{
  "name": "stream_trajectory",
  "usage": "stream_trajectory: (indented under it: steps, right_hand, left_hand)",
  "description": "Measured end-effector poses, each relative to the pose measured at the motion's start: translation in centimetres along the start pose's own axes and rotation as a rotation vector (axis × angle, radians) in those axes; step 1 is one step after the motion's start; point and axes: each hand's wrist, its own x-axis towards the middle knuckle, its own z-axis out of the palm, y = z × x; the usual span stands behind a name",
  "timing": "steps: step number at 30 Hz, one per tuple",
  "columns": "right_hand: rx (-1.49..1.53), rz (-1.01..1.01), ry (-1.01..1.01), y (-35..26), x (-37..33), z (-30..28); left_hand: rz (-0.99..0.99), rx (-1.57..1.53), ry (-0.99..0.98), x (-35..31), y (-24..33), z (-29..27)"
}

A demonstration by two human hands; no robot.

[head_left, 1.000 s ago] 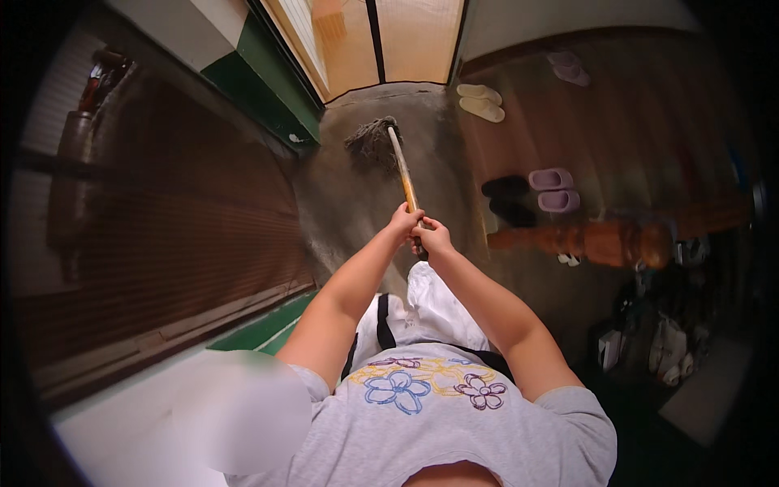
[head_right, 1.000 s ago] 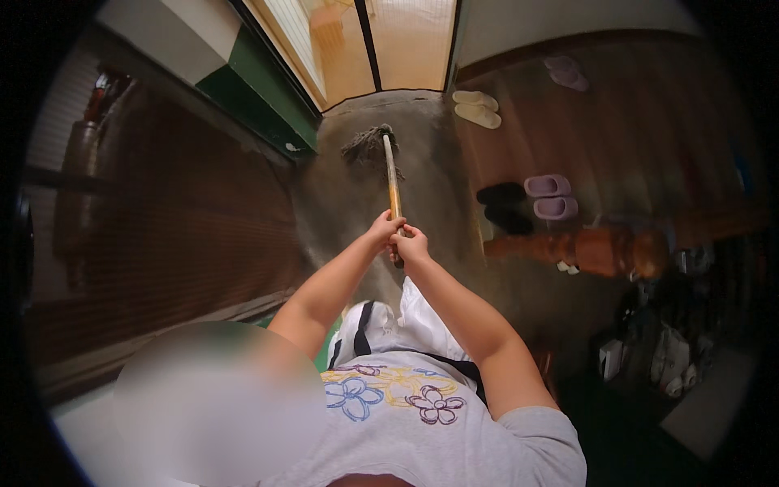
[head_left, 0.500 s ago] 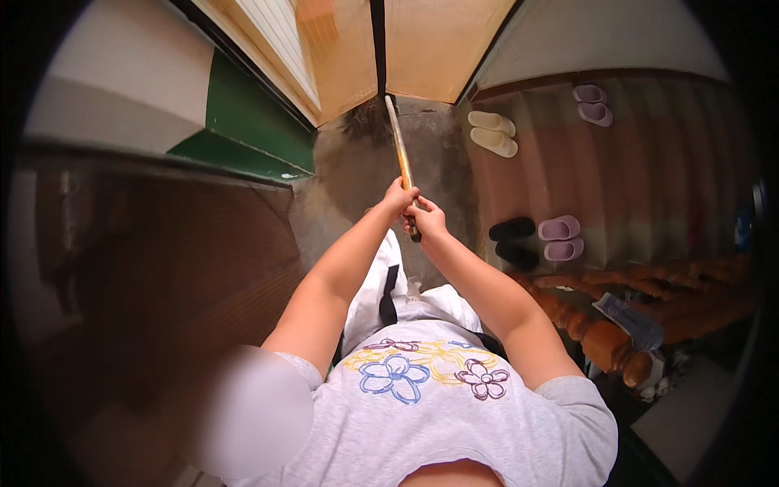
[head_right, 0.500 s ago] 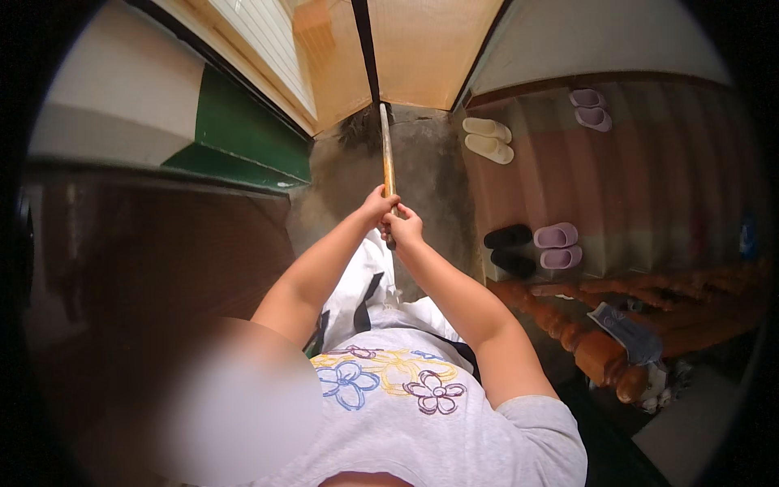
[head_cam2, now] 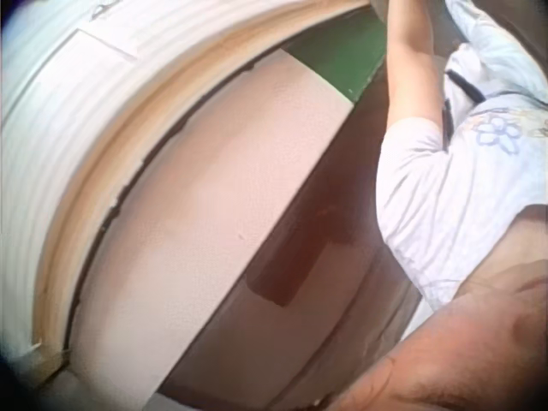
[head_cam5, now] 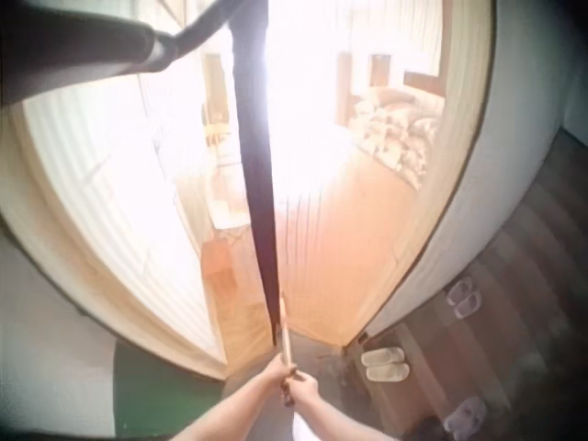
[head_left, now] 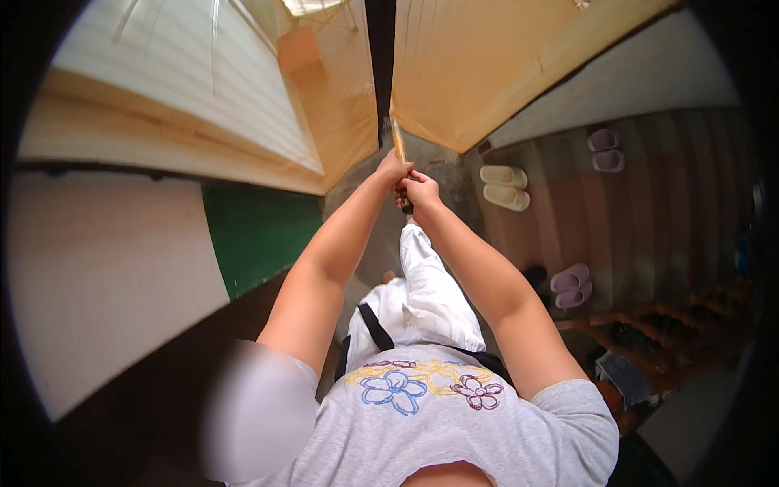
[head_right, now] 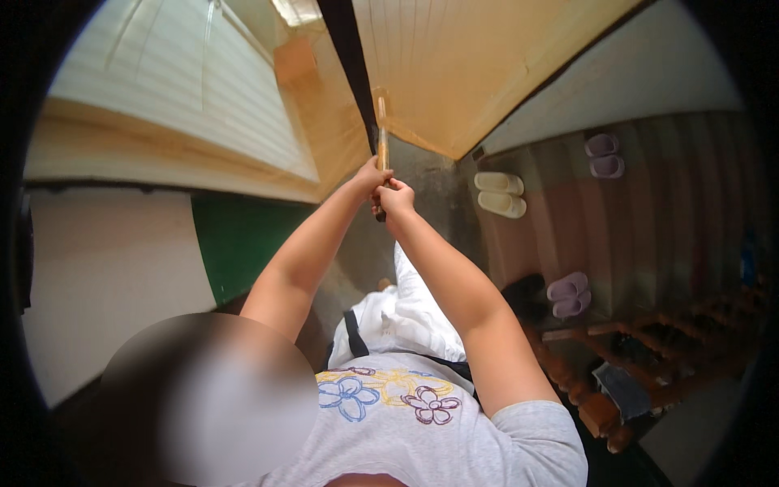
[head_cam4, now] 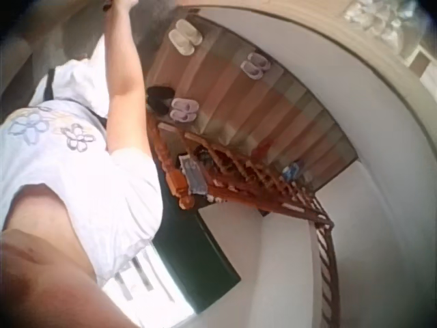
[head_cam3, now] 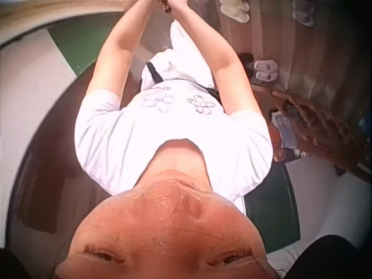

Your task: The person mops a concrete floor using a string mop, moving from an outdoor patio area into an indoor room. The person navigates around potted plants, stacked sacks, and a wooden table while cleaning the floor surface.

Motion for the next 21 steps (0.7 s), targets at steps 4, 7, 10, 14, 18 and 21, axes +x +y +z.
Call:
stream_trajectory:
  steps: [4,7,10,14,18,21]
  right_hand:
    - [-0.086,-0.03,0.016,-6.0,7.0,2.6]
    - [-0.106,-0.021,0.007,-10.3,13.3,5.8]
    - [-0.147,-0.113,-0.003,-15.2,16.3,9.0]
    - [-0.075,-0.095,-0.202,-21.5,16.4,12.4]
    - [-0.622,-0.315,-0.276,-28.2,15.6,14.6]
    - [-0.624,-0.215,-0.339,-33.9,18.5,17.8]
  left_hand:
    - [0.473,0.144,0.249,5.7,12.0,-2.2]
    - [0.534,0.254,0.17,12.7,19.9,-3.5]
    - [0.425,0.196,0.142,15.2,28.0,-2.5]
    - [0.38,0.391,-0.18,16.8,36.8,1.6]
    - [0.352,0.391,-0.706,17.5,44.8,1.0]
    - [0.318,0.394,-1.217,20.6,48.3,-1.5]
